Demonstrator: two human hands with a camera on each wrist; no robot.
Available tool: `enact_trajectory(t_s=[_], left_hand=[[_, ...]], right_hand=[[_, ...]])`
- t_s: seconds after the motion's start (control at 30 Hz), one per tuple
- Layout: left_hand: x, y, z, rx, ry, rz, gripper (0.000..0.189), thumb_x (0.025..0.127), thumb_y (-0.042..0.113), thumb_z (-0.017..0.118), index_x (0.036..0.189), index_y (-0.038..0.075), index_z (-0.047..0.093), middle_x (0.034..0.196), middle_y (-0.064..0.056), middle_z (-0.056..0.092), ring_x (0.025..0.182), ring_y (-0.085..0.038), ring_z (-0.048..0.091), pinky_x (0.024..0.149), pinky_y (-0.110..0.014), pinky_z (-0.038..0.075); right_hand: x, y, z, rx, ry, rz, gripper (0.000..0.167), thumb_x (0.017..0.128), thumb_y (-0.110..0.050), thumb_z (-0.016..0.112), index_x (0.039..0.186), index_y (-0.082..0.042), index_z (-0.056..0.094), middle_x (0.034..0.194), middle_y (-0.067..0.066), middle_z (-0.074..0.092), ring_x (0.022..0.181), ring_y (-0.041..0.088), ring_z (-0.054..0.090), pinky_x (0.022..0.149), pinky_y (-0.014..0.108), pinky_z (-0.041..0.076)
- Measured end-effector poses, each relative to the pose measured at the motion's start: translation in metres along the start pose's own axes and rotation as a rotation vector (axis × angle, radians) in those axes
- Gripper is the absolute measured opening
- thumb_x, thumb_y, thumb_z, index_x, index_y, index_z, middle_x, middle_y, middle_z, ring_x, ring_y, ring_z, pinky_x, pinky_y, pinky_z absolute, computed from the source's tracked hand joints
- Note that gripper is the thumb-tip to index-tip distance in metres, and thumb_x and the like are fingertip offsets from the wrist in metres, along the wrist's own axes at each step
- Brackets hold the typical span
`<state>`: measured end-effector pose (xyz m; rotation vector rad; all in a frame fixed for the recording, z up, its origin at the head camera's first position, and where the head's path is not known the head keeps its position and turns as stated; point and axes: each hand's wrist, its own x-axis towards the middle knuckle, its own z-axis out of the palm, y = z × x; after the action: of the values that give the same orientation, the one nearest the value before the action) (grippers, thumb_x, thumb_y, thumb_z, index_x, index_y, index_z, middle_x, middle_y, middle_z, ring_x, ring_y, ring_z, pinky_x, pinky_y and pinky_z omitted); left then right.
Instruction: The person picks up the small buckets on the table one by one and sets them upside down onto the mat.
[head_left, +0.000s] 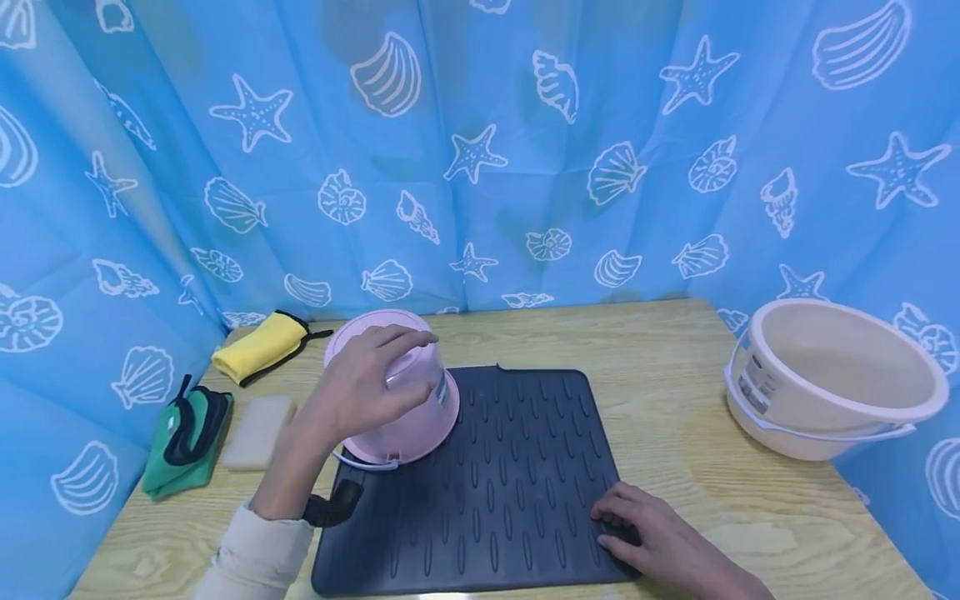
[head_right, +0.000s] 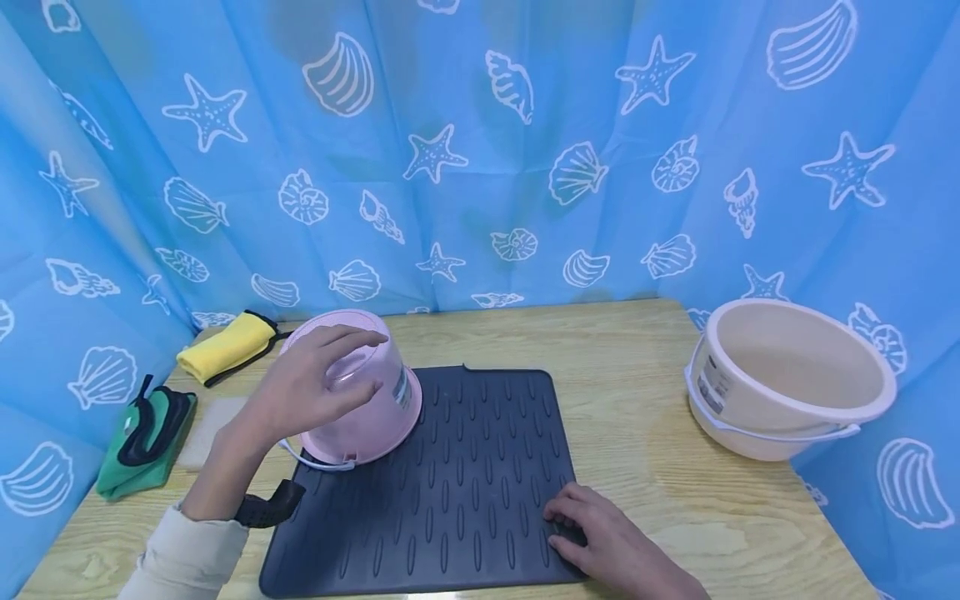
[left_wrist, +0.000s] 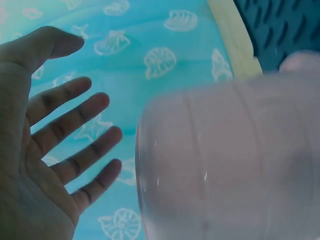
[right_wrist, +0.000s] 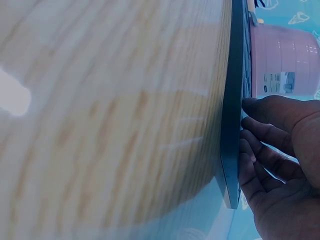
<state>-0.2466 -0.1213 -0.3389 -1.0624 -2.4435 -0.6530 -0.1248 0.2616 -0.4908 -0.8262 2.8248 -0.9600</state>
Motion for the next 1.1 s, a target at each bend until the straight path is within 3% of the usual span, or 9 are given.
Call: enact_trajectory(t_s=[0.23,0.47,0.67,0.87,1.1], left_hand=[[-0.011,0.026,0.015,-0.111,0.015,-0.052,0.039,0.088,0.032,0.071,0.126,0.022,0.068,0.123,0.01,0.066,0.117,-0.011,0.057,0.098,-0.037,0.047],[-0.022,0.046,0.037,-0.204,0.003,-0.102,0.041,0.087,0.037,0.074,0.126,0.029,0.067,0.123,0.018,0.062,0.114,-0.002,0.054,0.096,-0.037,0.05],[-0.029,0.05,0.062,-0.285,-0.038,-0.153,0.041,0.087,0.037,0.074,0.127,0.026,0.068,0.123,0.019,0.063,0.114,-0.002,0.055,0.097,-0.038,0.049],[-0.038,0.052,0.084,-0.4,-0.041,-0.214,0.04,0.087,0.034,0.075,0.126,0.033,0.066,0.122,0.018,0.064,0.11,-0.006,0.059,0.093,-0.038,0.051],[-0.048,0.056,0.106,-0.49,-0.078,-0.257,0.041,0.088,0.032,0.075,0.127,0.034,0.065,0.12,0.014,0.064,0.106,-0.007,0.059,0.092,-0.042,0.052]], right_hand=[[0.0,0.001,0.002,0.002,0.019,-0.011,0.017,0.088,-0.014,0.076,0.103,-0.018,0.07,0.101,-0.013,0.055,0.084,-0.001,0.053,0.071,0.025,0.052],[0.0,0.003,0.001,0.004,0.039,-0.043,0.018,0.087,-0.012,0.077,0.103,-0.018,0.069,0.1,-0.013,0.056,0.082,0.0,0.053,0.069,0.024,0.051],[0.0,0.001,0.001,0.006,0.035,-0.031,0.018,0.087,-0.012,0.077,0.102,-0.018,0.07,0.1,-0.012,0.056,0.083,0.0,0.053,0.069,0.024,0.051],[0.0,-0.001,0.001,-0.001,0.022,-0.003,0.017,0.088,-0.013,0.076,0.103,-0.018,0.07,0.1,-0.013,0.056,0.084,0.0,0.052,0.071,0.025,0.051],[0.001,0.0,0.002,0.0,0.034,-0.025,0.017,0.088,-0.013,0.076,0.102,-0.017,0.07,0.1,-0.012,0.056,0.082,0.0,0.052,0.069,0.025,0.051]])
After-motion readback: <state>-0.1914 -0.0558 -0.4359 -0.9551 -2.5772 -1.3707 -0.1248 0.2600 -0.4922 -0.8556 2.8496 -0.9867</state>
